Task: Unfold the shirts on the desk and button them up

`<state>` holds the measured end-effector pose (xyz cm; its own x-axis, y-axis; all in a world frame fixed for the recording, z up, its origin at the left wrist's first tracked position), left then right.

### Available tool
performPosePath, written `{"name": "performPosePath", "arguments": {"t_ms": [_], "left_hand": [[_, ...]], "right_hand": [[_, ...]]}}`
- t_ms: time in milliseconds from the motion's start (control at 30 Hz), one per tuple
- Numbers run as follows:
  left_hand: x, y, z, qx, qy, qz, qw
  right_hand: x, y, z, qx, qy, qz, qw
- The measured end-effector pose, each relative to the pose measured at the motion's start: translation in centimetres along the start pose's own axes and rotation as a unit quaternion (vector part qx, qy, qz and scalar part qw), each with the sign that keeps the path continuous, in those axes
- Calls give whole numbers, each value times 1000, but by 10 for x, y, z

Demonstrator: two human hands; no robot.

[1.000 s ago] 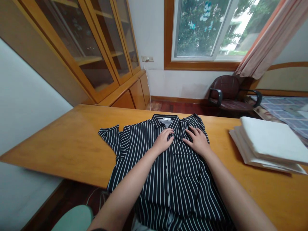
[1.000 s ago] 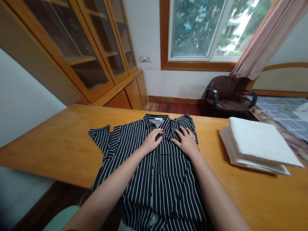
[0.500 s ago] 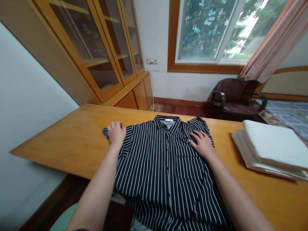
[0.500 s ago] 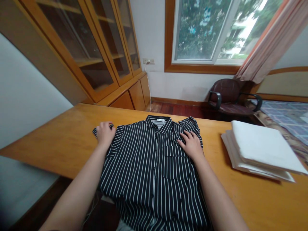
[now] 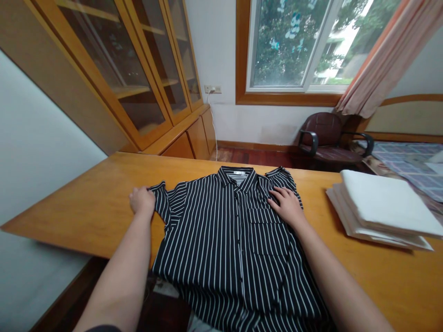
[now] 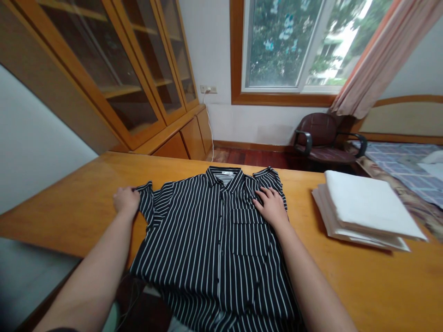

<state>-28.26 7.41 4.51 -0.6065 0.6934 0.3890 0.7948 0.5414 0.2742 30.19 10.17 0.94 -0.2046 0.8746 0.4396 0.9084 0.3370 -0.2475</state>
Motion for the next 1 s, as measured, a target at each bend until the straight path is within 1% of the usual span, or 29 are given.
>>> {"name": "performPosePath", "arguments": {"t_ms": [67,100,167,233,300,333,400,467,500,533,600,667,733,800,900,933,1000], "left_hand": [[2,5,-7,-28,9,11,1000],[2,12,-11,-46,17,22,999],[0,32,-24,-89,37,55,994],[-6,59,-38,-140,51,87,985],[-18,90,-52,-199,53,110,972],[-26,108,-58,-234,47,123,963],[-45,142,-68,-322,22,142,936],[-67,172,-75,-399,-13,148,905],[-78,185,-74,-431,-42,140,890],[-89,198,-70,-462,-83,136,873],[-115,224,-62,-518,-167,137,828],[-140,247,-52,-553,-239,144,785],[-159,263,-43,-571,-276,142,760],[-173,273,-35,-584,-291,133,746],[-186,282,-21,-600,-311,120,727],[-189,283,-16,-604,-319,115,722],[-194,284,-6,-606,-335,107,713]], "right_hand": [[0,0,0,1,0,-1,1000],[0,0,1,2,-1,0,1000],[0,0,0,3,0,2,1000],[0,-1,-2,6,3,5,1000],[2,-4,-8,10,13,9,1000],[3,-8,-13,15,22,9,1000],[6,-19,-26,37,48,6,998],[9,-39,-43,79,77,-3,994],[10,-51,-51,109,88,-7,990],[11,-63,-59,144,95,-11,985],[12,-92,-70,232,89,-25,968],[12,-116,-75,309,77,-26,948],[12,-129,-73,365,69,-4,928],[12,-131,-64,387,70,36,919],[12,-119,-40,396,58,98,911],[11,-113,-30,410,48,121,903],[9,-100,-9,458,22,168,873]]}}
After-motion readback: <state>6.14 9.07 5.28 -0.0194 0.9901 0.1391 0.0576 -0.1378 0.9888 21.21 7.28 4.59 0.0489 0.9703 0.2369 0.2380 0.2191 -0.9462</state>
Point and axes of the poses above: each hand's wrist, its own x-axis towards the middle knuckle, its own z-axis out of the palm, y = z × x, the point moved 8 cm from there along x, towards the middle knuckle, and after that the axes turned 5 degrees about y, right-handed, at the moved point
